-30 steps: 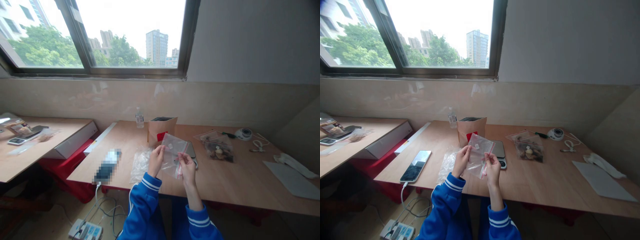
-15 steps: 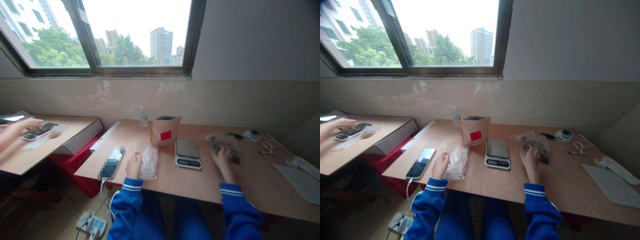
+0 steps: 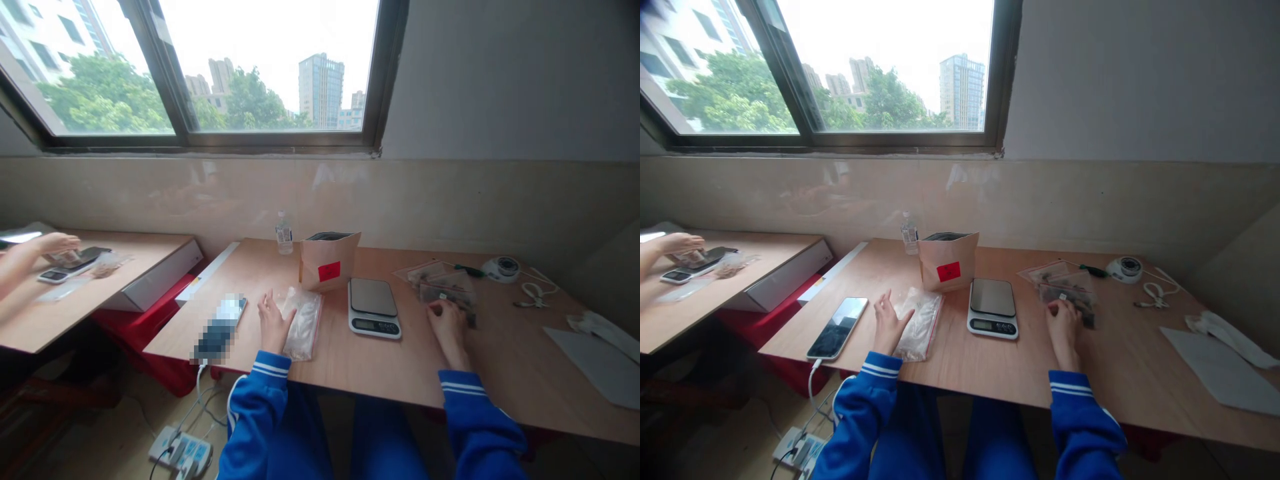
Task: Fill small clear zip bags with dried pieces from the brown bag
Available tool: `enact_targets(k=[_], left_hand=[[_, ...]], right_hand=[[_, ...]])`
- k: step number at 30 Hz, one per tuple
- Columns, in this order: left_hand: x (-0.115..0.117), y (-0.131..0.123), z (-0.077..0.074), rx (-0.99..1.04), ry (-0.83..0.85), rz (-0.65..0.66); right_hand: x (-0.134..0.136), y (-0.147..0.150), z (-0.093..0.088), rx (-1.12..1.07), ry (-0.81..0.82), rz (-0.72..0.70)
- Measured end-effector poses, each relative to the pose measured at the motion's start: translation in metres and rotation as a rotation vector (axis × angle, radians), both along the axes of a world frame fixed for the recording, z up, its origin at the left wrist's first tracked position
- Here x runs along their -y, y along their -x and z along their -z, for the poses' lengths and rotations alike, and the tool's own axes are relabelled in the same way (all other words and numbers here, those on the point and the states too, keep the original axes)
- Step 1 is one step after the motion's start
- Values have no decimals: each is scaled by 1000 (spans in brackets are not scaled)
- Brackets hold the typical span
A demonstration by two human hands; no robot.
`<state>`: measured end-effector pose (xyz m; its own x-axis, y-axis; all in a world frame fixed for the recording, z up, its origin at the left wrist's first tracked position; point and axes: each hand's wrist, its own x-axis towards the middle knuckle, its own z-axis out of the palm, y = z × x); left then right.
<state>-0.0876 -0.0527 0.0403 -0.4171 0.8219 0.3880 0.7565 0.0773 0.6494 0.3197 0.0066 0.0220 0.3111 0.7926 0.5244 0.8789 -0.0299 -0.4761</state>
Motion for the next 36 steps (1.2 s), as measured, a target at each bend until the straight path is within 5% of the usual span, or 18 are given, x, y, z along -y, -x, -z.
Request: enact_targets(k=[3,6,8,10,12,14,16,18,22,27,36], left_hand=[[3,-9,6,-152,-34,113],[4,-20,9,-229,241,230],[5,-30,4,-219,380,202],[9,-44,-9,-146,339,160],[17,-62,-27,20,165,240],[28,-82,-45,247,53,587],[39,-99,-57,421,81,828],[47,-110,-61,494,171,920],[52,-121,-54,574,235,925],[53,-128,-46,549,8,684],[53,-121,-41,602,236,838]], right_hand=[[25,10,-34,-210,-134,39],[58,27,-68,-544,-244,57],[80,42,-83,-787,-352,54],[97,59,-90,-996,-416,12],[108,78,-92,-1152,-365,-52],[111,96,-90,-1263,-244,-130],[109,113,-87,-1353,-158,-208],[106,126,-84,-1411,-140,-253],[103,136,-76,-1475,-96,-273],[106,136,-74,-1517,-4,-281],[103,135,-68,-1435,44,-309]])
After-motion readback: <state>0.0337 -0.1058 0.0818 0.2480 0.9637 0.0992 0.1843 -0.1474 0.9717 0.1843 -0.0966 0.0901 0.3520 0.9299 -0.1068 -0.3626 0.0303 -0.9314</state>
